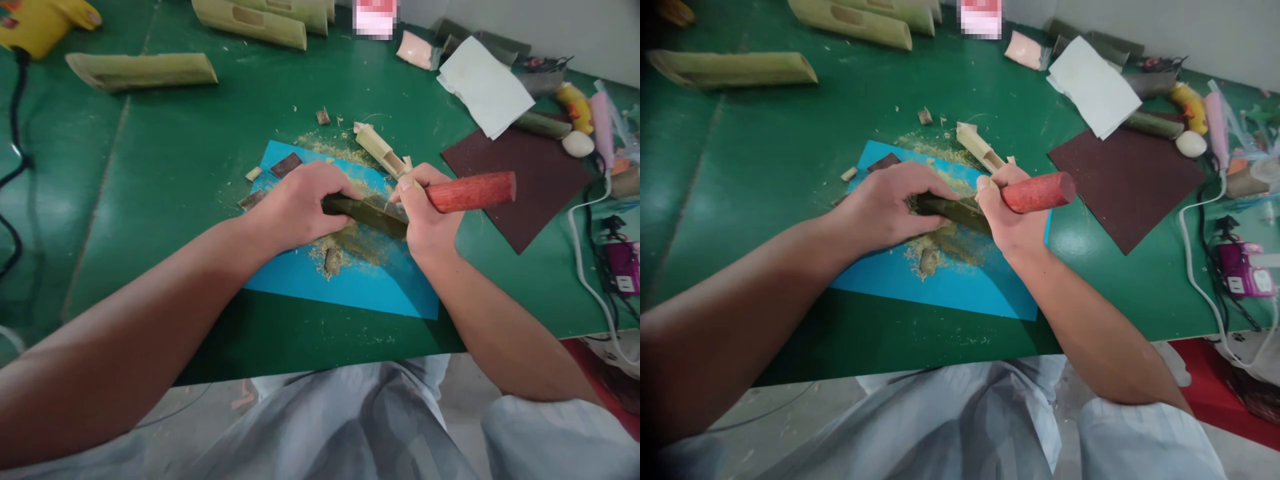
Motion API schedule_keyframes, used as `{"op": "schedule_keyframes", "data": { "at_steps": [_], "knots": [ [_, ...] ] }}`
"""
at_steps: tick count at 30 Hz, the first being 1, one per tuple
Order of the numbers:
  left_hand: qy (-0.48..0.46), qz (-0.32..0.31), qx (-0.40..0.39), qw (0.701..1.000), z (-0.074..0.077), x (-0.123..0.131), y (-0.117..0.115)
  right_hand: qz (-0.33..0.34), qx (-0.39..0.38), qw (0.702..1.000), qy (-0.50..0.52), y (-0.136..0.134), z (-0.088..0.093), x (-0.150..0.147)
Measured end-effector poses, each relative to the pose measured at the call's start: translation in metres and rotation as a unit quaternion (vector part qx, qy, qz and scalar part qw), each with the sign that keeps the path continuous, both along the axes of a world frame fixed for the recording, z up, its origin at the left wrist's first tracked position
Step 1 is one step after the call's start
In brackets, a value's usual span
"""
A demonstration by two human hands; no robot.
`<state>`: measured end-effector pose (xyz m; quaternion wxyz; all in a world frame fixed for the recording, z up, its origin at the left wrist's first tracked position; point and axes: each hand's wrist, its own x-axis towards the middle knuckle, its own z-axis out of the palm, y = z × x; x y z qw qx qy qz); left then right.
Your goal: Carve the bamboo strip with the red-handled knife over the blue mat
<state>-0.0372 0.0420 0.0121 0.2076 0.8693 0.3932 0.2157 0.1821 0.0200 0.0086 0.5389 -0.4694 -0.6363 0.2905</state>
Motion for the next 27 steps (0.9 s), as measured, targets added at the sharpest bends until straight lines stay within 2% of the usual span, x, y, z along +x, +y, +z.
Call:
{"op": "schedule_keyframes", "data": {
  "at_steps": [4,9,14,20,23,27],
  "knots": [
    [-0.016,0.004,-0.009,1.000,0.000,0.000,0.000,-0.009,-0.015,1.000,-0.010,-0.002,0.005,0.001],
    [-0.014,0.006,-0.012,1.000,-0.001,0.001,-0.001,-0.024,-0.016,1.000,-0.013,-0.001,0.001,-0.001],
    [0.022,-0.010,0.016,1.000,0.000,0.008,-0.006,-0.060,0.006,0.998,0.018,0.003,-0.002,-0.004],
    [0.100,-0.029,0.071,0.992,0.000,0.013,-0.014,-0.068,-0.002,0.998,0.015,0.003,-0.001,-0.008],
    [0.109,-0.028,0.076,0.991,-0.002,0.015,-0.015,-0.072,-0.011,0.997,0.031,0.006,-0.005,-0.009],
    [0.121,-0.018,0.070,0.990,-0.003,0.016,-0.015,-0.070,-0.010,0.997,0.002,0.009,-0.010,-0.008]
  ]
}}
